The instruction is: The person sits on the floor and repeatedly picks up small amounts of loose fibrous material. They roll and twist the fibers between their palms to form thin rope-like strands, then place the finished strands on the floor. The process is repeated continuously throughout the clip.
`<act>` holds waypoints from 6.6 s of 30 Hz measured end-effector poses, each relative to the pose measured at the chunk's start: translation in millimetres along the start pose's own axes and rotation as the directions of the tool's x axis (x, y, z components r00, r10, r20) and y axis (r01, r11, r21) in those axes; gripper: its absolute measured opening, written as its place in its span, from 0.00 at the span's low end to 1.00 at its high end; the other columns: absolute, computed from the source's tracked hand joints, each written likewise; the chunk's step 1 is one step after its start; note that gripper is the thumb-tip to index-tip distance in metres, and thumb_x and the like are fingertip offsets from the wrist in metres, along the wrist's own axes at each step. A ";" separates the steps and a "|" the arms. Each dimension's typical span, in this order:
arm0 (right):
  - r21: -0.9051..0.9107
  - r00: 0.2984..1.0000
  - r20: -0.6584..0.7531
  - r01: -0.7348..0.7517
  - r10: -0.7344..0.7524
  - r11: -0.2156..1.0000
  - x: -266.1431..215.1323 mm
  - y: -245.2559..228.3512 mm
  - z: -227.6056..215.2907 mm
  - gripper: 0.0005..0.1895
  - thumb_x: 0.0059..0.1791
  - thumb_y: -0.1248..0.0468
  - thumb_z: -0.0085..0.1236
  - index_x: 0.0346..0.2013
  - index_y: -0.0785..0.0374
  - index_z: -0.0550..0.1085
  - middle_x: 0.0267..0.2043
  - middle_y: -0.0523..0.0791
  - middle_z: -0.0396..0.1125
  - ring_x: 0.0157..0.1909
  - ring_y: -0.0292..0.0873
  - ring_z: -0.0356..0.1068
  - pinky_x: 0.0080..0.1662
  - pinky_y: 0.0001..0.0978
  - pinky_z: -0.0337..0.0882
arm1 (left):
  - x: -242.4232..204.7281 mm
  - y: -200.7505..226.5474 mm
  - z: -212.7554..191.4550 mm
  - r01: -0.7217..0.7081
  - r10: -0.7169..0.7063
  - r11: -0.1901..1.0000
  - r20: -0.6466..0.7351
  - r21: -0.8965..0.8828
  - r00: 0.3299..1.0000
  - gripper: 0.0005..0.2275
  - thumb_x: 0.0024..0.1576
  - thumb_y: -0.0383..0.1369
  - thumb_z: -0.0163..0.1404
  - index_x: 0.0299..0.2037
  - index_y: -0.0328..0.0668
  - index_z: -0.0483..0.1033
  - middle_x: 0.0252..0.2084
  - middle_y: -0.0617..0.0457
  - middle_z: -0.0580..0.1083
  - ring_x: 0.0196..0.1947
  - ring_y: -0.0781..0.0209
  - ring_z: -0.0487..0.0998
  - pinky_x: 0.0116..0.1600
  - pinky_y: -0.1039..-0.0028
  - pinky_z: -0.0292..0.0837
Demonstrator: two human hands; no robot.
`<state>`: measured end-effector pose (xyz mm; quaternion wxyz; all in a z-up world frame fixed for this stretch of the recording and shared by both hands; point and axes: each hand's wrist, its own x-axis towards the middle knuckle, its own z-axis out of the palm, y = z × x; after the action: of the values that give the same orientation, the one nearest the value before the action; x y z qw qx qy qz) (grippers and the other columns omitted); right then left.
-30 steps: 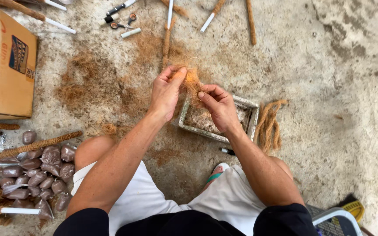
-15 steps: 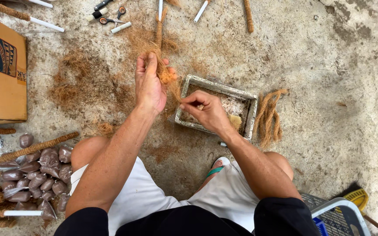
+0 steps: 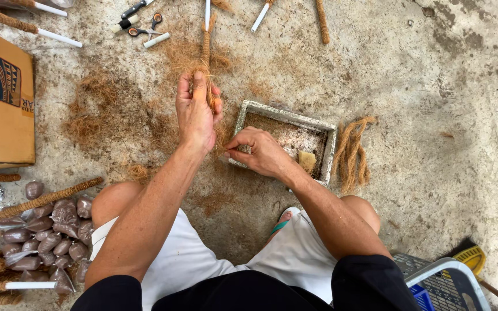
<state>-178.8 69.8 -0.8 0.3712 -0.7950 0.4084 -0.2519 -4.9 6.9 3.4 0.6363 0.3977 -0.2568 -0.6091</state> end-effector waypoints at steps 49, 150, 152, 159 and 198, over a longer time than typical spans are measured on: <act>0.757 0.739 -0.494 0.107 0.457 0.645 18.1 25.3 -12.3 0.09 0.56 0.66 0.62 0.49 0.67 0.79 0.47 0.50 0.77 0.44 0.44 0.76 0.49 0.42 0.79 | -34.6 -18.4 23.0 -0.320 -0.295 0.385 0.443 0.866 0.846 0.39 0.65 0.30 0.43 0.79 0.49 0.24 0.51 0.44 0.78 0.28 0.53 0.76 0.36 0.63 0.84; 0.557 0.555 -0.776 0.379 0.300 0.740 49.7 26.3 -33.0 0.45 0.59 0.33 0.20 0.81 0.60 0.43 0.86 0.53 0.32 0.87 0.54 0.33 0.82 0.53 0.31 | -75.1 -34.8 37.0 -0.155 -0.214 0.842 0.585 0.516 0.783 0.26 0.71 0.39 0.42 0.78 0.39 0.58 0.61 0.30 0.67 0.53 0.57 0.64 0.55 0.66 0.64; 0.551 0.564 -0.767 0.332 0.307 0.766 44.8 28.0 -35.5 0.44 0.60 0.34 0.23 0.80 0.61 0.47 0.85 0.54 0.37 0.86 0.54 0.37 0.82 0.53 0.35 | -73.6 -42.9 34.6 -0.072 -0.211 0.864 0.488 0.499 0.847 0.17 0.71 0.30 0.49 0.69 0.35 0.70 0.47 0.36 0.76 0.39 0.66 0.70 0.43 0.76 0.70; 0.529 0.677 -0.654 0.090 0.337 0.844 35.1 20.1 -25.3 0.31 0.61 0.47 0.39 0.72 0.64 0.63 0.76 0.55 0.57 0.79 0.52 0.54 0.78 0.48 0.51 | -30.0 -42.9 35.5 -0.056 0.004 0.983 0.280 0.175 0.960 0.08 0.65 0.25 0.53 0.51 0.34 0.81 0.47 0.53 0.82 0.46 0.71 0.81 0.53 0.81 0.78; 0.681 0.709 -0.563 0.106 0.425 0.725 21.7 37.3 16.4 0.49 0.54 0.28 0.20 0.79 0.57 0.47 0.83 0.54 0.38 0.84 0.56 0.40 0.75 0.65 0.44 | -77.5 -59.1 36.2 -0.268 -0.086 0.852 0.625 0.451 0.776 0.42 0.62 0.65 0.19 0.80 0.46 0.31 0.83 0.46 0.31 0.83 0.45 0.29 0.79 0.47 0.32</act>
<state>-172.7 43.3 -38.2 0.4740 -0.4127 0.4690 -0.6205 -77.8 79.3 -12.8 0.4143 0.3154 -0.6256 -0.5810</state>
